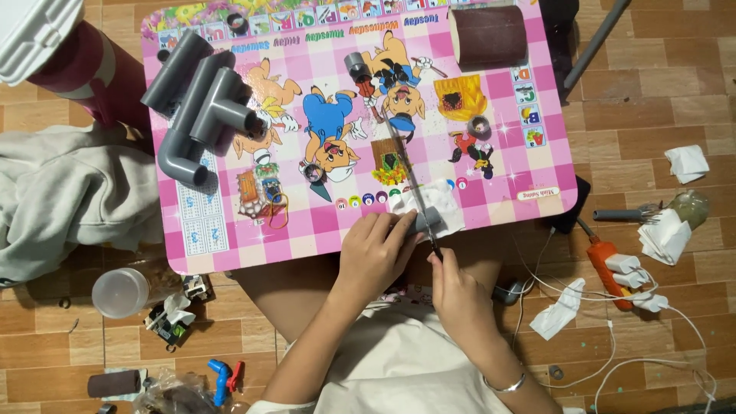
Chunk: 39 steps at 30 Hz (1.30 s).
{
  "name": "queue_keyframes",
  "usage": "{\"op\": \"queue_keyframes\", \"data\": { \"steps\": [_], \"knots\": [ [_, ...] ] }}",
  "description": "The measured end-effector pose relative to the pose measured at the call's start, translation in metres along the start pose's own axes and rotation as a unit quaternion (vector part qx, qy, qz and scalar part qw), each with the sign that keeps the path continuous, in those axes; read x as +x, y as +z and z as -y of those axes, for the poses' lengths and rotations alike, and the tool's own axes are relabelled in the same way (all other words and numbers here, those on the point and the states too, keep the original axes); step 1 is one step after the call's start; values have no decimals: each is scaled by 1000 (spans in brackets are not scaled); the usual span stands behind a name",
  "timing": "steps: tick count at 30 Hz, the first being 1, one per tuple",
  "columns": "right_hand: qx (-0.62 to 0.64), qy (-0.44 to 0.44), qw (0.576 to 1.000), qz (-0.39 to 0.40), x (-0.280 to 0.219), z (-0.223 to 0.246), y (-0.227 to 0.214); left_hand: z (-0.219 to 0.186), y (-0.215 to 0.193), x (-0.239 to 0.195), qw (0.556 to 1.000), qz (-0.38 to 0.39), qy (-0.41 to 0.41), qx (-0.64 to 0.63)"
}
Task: The person files a small grey plastic part using a metal file while holding it on a white tissue. They repeatedly rub the file against the plastic part to smooth its surface.
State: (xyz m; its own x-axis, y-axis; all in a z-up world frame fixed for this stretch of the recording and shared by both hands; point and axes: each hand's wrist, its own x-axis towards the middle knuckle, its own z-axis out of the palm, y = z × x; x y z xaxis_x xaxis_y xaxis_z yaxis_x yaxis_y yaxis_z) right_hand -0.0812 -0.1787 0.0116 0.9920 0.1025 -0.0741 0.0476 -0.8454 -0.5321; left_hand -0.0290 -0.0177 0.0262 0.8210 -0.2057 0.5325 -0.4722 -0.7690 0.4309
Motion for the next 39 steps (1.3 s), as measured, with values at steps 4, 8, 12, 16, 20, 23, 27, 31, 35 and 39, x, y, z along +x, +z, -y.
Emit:
{"op": "queue_keyframes", "data": {
  "steps": [4, 8, 12, 16, 20, 23, 27, 31, 35, 39],
  "knots": [
    [-18, 6, 1000, 8, 2, 4, -3, -1, -3, 3, 1000, -2, 1, -12],
    [-31, 18, 999, 13, 3, 3, -4, 0, -1, 2, 1000, 15, 7, 7],
    [-35, 31, 998, 33, -3, 2, -4, -2, 3, -4, 1000, 21, -11, 5],
    [-92, -75, 991, -55, 6, 2, -1, 4, 2, 2, 1000, 1, 10, 20],
    [-1, 10, 1000, 26, -5, -1, -4, 8, 7, -2, 999, -10, 18, 50],
    [-23, 16, 999, 42, -23, -5, -5, 8, 0, 6, 1000, 1, 21, 14],
    [-66, 82, 987, 117, -47, -10, -17, 13, 1, 5, 1000, 10, 5, -5],
    [-82, 111, 983, 123, -33, -2, -16, 13, 2, 4, 1000, 10, 24, -14],
    [-23, 109, 990, 90, 13, 12, -3, 25, 19, -9, 997, -28, 70, 28],
    [-38, 105, 991, 75, -7, 10, -6, 26, 19, -5, 997, -39, 63, 23]
  ]
}}
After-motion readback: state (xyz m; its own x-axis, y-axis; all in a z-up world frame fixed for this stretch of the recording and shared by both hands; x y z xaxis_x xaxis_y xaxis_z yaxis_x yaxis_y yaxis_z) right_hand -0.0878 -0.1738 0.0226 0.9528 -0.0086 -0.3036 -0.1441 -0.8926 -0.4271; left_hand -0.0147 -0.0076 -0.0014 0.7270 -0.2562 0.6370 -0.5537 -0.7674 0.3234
